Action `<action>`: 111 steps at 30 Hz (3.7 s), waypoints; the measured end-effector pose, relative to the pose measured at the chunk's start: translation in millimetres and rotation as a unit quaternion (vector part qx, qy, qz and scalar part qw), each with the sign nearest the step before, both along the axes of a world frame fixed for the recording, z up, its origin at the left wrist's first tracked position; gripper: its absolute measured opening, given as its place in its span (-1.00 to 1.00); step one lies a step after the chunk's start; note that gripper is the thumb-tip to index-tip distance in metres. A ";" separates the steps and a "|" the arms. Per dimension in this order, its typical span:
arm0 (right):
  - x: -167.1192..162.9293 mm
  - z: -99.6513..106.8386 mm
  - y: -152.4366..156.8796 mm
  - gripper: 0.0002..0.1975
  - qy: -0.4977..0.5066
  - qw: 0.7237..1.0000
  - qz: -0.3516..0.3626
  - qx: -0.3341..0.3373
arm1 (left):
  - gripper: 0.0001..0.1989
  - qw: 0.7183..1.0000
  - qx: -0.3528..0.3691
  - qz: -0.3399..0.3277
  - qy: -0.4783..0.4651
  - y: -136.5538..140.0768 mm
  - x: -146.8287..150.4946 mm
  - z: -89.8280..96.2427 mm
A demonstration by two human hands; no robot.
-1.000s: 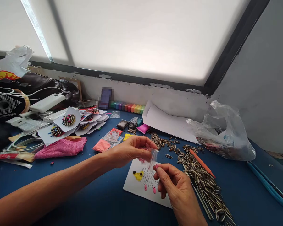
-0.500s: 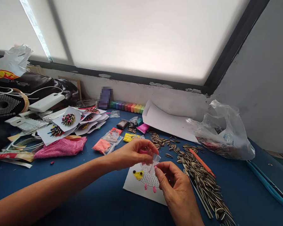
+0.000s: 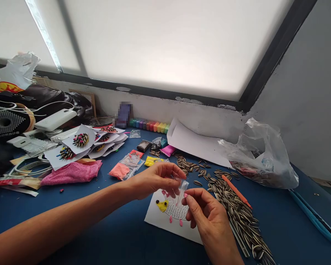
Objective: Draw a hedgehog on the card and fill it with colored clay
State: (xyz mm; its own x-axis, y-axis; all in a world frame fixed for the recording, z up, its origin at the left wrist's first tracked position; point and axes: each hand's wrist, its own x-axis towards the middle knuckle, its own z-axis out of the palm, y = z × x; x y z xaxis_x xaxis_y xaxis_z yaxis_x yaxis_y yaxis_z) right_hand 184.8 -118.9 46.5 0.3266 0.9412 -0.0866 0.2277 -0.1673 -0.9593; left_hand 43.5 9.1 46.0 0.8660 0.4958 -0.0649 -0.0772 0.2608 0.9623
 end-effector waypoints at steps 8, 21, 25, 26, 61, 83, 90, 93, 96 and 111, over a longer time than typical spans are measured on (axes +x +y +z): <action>4.9 -6.9 -2.9 -0.63 0.024 0.999 -0.022 0.030 | -0.84 0.999 0.008 0.038 0.012 1.0 -0.2 3.6; 4.4 -2.2 -3.1 -0.59 -0.016 0.999 0.012 -0.025 | -0.78 0.998 0.050 0.007 0.026 0.4 -1.7 3.8; -0.8 -2.9 -1.5 -0.53 0.000 0.999 0.026 -0.029 | -0.80 0.996 0.083 -0.007 0.025 -0.7 -1.9 2.6; -1.5 -3.8 -1.2 -0.53 0.004 0.999 0.030 -0.027 | -0.80 0.995 0.091 -0.014 0.024 -1.1 -2.2 2.7; -8.5 -3.2 -14.9 -0.78 -0.173 0.966 -0.111 0.155 | -0.81 0.852 0.476 0.094 0.198 -26.8 0.9 8.5; -4.3 -2.1 -13.4 -0.79 -0.357 0.916 -0.064 0.171 | -0.76 0.840 0.512 0.051 0.170 -43.3 -2.0 23.8; 4.6 -2.6 -7.6 -0.67 -0.176 0.979 -0.060 0.085 | -0.76 0.866 0.467 0.148 0.097 -13.9 -11.6 29.0; 8.9 -6.8 -5.8 -0.67 -0.096 0.994 -0.024 0.048 | -0.63 0.947 0.282 -0.090 0.125 0.9 -13.3 19.9; 9.6 -6.9 -5.2 -0.72 -0.053 0.998 0.034 0.007 | -0.65 0.967 0.173 -0.163 0.087 2.1 -10.2 9.3; 7.5 6.0 -1.2 -0.55 0.032 0.992 0.087 -0.083 | -0.71 0.978 0.080 -0.188 0.046 -4.2 -9.9 9.3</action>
State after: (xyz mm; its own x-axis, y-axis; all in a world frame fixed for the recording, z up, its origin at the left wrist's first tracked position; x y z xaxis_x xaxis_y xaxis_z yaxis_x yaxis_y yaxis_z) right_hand 192.3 -120.1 52.6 0.1495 0.9540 -0.2600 0.2068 -0.2873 -0.9353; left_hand 33.7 4.9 55.3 0.9832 0.1541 -0.0982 0.0833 0.1004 0.9915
